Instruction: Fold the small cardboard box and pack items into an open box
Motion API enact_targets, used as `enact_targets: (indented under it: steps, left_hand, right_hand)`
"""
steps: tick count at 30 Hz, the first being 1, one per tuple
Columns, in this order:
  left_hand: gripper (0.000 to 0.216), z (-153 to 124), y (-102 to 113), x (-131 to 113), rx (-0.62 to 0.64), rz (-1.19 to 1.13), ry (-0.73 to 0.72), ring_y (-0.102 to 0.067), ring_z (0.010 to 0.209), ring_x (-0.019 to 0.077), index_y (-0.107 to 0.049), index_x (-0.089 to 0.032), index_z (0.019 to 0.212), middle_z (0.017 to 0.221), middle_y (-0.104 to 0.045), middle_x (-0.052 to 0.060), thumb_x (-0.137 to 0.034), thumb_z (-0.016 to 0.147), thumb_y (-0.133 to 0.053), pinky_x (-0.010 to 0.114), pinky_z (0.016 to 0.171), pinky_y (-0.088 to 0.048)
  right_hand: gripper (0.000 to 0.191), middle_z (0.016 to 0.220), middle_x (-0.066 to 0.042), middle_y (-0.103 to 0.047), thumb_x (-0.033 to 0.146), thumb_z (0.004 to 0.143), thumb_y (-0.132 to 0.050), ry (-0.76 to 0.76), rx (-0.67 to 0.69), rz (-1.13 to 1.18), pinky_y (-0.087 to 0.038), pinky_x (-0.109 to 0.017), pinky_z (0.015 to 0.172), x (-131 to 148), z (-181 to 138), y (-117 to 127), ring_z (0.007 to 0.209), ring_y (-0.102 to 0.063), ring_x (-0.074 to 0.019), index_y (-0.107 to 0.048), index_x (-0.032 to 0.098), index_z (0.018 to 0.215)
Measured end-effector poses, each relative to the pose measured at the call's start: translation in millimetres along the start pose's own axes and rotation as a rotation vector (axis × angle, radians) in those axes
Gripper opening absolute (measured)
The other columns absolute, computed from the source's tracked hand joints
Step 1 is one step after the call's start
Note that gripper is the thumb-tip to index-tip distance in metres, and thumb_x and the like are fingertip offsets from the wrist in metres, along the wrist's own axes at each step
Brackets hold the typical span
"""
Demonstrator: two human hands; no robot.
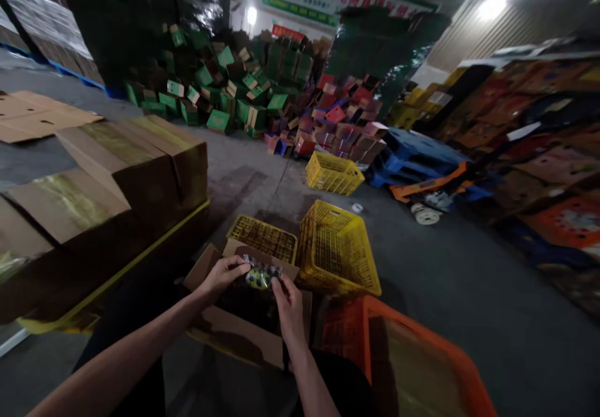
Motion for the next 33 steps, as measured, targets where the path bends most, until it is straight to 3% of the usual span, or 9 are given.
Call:
enact_targets:
  steps: [6,17,21,25,29,33]
  left_hand:
    - [0.043,14.5,6.5,5.4,-0.147,0.225,-0.066,-0.044,0.057,0.0100,-0.059,-0.016,0.068,0.061,-0.052,-0.004,-0.057,0.080,-0.067,0.021,0.054,-0.032]
    - [0.039,17.7,19.9,-3.2,-0.253,0.757,-0.197,-0.056,0.066,0.0145,-0.064,-0.019,0.072,0.068,-0.064,0.000,-0.051,0.091,-0.051,0.024,0.064,-0.037]
    - [0.039,14.1,22.3,-3.7,-0.260,0.799,-0.207,-0.056,0.065,0.0150,-0.061,-0.021,0.070,0.065,-0.062,0.000,-0.052,0.091,-0.051,0.024,0.063,-0.037]
    - [0.041,13.5,21.8,-0.8,-0.240,0.773,-0.198,-0.052,0.060,0.0130,-0.058,-0.020,0.069,0.061,-0.057,-0.003,-0.053,0.092,-0.050,0.023,0.059,-0.035]
    - [0.038,13.6,20.0,-0.9,-0.245,0.746,-0.193,-0.053,0.060,0.0131,-0.058,-0.021,0.073,0.063,-0.057,-0.003,-0.052,0.093,-0.049,0.023,0.061,-0.037]
    - [0.034,12.1,19.3,-7.2,-0.277,0.743,-0.230,-0.058,0.068,0.0151,-0.059,-0.021,0.078,0.069,-0.062,-0.001,-0.047,0.095,-0.046,0.024,0.066,-0.040]
  right_hand:
    - [0.036,0.093,-0.005,-0.077,0.052,0.087,-0.063,-0.083,0.053,-0.032,-0.055,-0.032,0.076,-16.6,14.3,1.3,0.088,-0.070,-0.0263,-0.078,0.022,0.099]
    - [0.038,0.090,-0.007,-0.076,0.054,0.088,-0.059,0.028,0.025,-0.130,-0.053,-0.030,0.069,-4.6,14.4,-3.3,0.080,-0.068,-0.0243,-0.074,0.021,0.099]
    - [0.037,0.067,-0.003,-0.068,0.053,0.094,-0.052,0.108,0.028,-0.377,-0.042,-0.025,0.055,1.0,9.0,-2.9,0.057,-0.061,-0.0178,-0.069,0.022,0.085]
    - [0.038,0.069,-0.004,-0.069,0.051,0.097,-0.047,0.176,0.020,-0.514,-0.039,-0.025,0.056,1.1,8.9,-1.1,0.057,-0.062,-0.0175,-0.068,0.023,0.084]
    - [0.037,0.067,-0.003,-0.068,0.051,0.097,-0.046,0.184,0.030,-0.540,-0.038,-0.025,0.056,1.2,12.1,0.7,0.054,-0.060,-0.0170,-0.068,0.023,0.084]
    - [0.035,0.065,0.000,-0.062,0.051,0.095,-0.050,0.144,0.119,-0.391,-0.039,-0.024,0.055,7.9,14.1,0.6,0.056,-0.056,-0.0159,-0.066,0.023,0.081]
Point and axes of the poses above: each hand's wrist, its own z-axis towards the middle knuckle, its own y-axis out of the back of the hand, x = y × z, the point moved 5 cm from there along z, towards the middle knuckle
